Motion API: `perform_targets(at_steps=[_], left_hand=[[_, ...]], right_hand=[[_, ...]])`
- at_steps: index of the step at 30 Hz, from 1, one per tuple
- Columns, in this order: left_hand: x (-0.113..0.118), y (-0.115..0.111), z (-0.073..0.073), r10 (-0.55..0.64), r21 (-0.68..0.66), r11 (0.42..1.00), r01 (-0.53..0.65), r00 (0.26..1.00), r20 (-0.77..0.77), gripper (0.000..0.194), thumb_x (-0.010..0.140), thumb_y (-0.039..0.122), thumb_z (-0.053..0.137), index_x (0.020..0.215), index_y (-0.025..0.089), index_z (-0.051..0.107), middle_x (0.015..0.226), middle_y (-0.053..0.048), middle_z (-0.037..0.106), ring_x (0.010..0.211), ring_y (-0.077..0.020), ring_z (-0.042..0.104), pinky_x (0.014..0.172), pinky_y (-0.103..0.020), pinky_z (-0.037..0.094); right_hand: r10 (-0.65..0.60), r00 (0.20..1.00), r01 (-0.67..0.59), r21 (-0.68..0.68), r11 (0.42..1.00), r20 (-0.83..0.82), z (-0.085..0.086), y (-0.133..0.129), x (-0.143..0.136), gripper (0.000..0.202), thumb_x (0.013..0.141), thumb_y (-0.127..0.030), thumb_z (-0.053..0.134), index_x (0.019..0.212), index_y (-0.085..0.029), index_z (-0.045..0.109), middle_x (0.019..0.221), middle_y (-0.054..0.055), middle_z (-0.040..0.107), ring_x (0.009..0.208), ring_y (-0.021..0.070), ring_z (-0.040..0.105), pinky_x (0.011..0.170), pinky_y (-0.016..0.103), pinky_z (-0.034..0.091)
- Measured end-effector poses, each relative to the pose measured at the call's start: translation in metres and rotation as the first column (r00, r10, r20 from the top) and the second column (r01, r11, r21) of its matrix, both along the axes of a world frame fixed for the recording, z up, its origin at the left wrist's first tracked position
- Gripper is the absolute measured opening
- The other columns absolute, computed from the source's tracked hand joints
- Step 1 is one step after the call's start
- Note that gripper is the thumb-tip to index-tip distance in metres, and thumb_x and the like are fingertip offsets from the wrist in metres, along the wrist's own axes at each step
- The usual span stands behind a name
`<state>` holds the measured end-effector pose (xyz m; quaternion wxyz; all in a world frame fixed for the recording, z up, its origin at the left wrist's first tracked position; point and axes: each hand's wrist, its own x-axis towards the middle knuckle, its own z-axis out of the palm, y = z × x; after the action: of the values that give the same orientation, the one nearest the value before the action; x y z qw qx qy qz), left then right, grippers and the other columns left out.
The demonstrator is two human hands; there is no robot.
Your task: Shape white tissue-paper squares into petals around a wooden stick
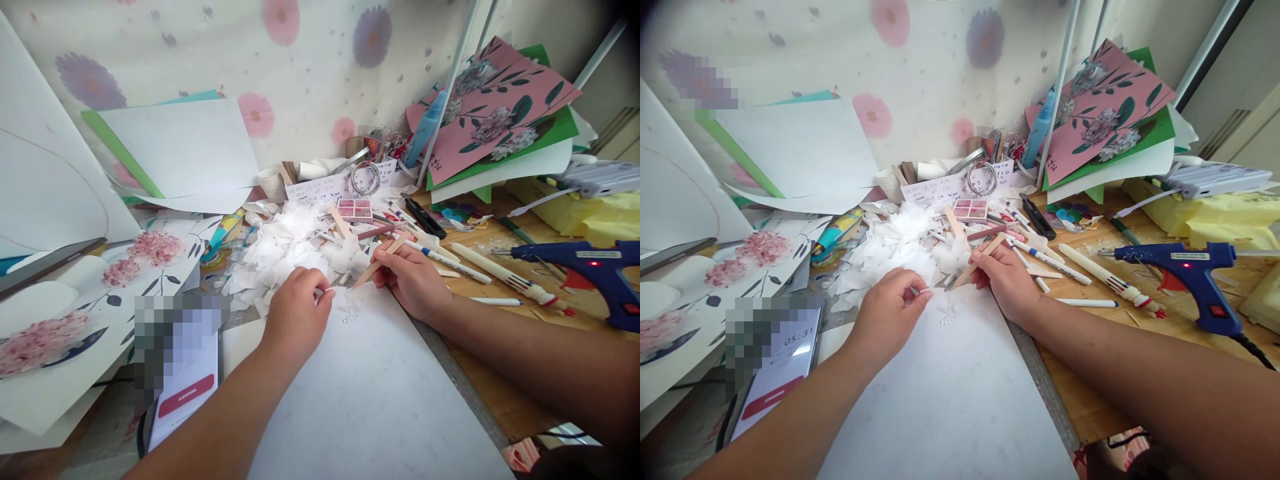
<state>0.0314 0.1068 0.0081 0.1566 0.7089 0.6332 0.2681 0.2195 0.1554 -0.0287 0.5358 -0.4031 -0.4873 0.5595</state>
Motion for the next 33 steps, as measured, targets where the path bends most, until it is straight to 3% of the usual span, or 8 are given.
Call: perform_targets(at_steps=[5, 11, 18, 27, 33], left_hand=[[-0.001, -0.003, 0.004, 0.012, 0.118, 0.993, 0.002, 0.994, -0.111, 0.011, 0.083, 0.017, 0.055, 0.073, 0.022, 0.054, 0.088, -0.001, 0.057, 0.082, -0.0191, 0.055, 0.067, -0.029, 0.039], [0.002, -0.005, 0.009, -0.096, -0.048, 0.995, 0.087, 0.968, -0.233, 0.014, 0.083, 0.017, 0.053, 0.07, 0.022, 0.055, 0.082, -0.001, 0.056, 0.08, -0.0205, 0.054, 0.064, -0.03, 0.034], [0.005, -0.006, 0.0, -0.156, -0.177, 0.976, 0.127, 0.975, -0.16, 0.015, 0.083, 0.019, 0.054, 0.068, 0.021, 0.054, 0.07, 0.002, 0.06, 0.068, -0.0166, 0.055, 0.057, -0.027, 0.032], [0.004, -0.004, -0.002, -0.232, -0.209, 0.956, 0.206, 0.967, -0.106, 0.015, 0.085, 0.02, 0.055, 0.074, 0.021, 0.064, 0.077, 0.003, 0.064, 0.075, -0.0152, 0.058, 0.065, -0.026, 0.038], [0.004, -0.004, 0.001, -0.271, -0.212, 0.946, 0.244, 0.956, -0.111, 0.02, 0.086, 0.016, 0.052, 0.079, 0.022, 0.069, 0.083, 0.002, 0.066, 0.078, -0.0154, 0.059, 0.068, -0.026, 0.039]], right_hand=[[0.048, 0.999, -0.048, 0.022, 0.999, -0.002, 0.003, -0.002, 0.002, 0.023, 0.081, -0.041, 0.059, 0.075, -0.02, 0.05, 0.058, -0.003, 0.053, 0.051, 0.0121, 0.049, 0.051, 0.026, 0.037], [0.195, 0.966, -0.207, 0.057, 0.977, 0.167, 0.01, -0.009, -0.005, 0.023, 0.077, -0.037, 0.065, 0.068, -0.017, 0.058, 0.063, -0.001, 0.055, 0.057, 0.0129, 0.053, 0.056, 0.027, 0.039], [0.081, 0.947, -0.115, 0.091, 0.989, 0.309, 0.009, -0.01, -0.002, 0.021, 0.08, -0.035, 0.06, 0.069, -0.018, 0.055, 0.06, -0.003, 0.053, 0.056, 0.0123, 0.049, 0.057, 0.027, 0.036], [-0.004, 0.956, -0.033, 0.12, 0.992, 0.294, 0.013, -0.01, -0.004, 0.023, 0.083, -0.04, 0.053, 0.075, -0.018, 0.051, 0.061, -0.003, 0.052, 0.055, 0.0119, 0.049, 0.054, 0.025, 0.036], [0.047, 0.938, -0.103, 0.148, 0.984, 0.342, 0.024, -0.012, -0.007, 0.023, 0.082, -0.04, 0.052, 0.073, -0.018, 0.05, 0.06, -0.003, 0.051, 0.056, 0.0121, 0.048, 0.055, 0.026, 0.037]])
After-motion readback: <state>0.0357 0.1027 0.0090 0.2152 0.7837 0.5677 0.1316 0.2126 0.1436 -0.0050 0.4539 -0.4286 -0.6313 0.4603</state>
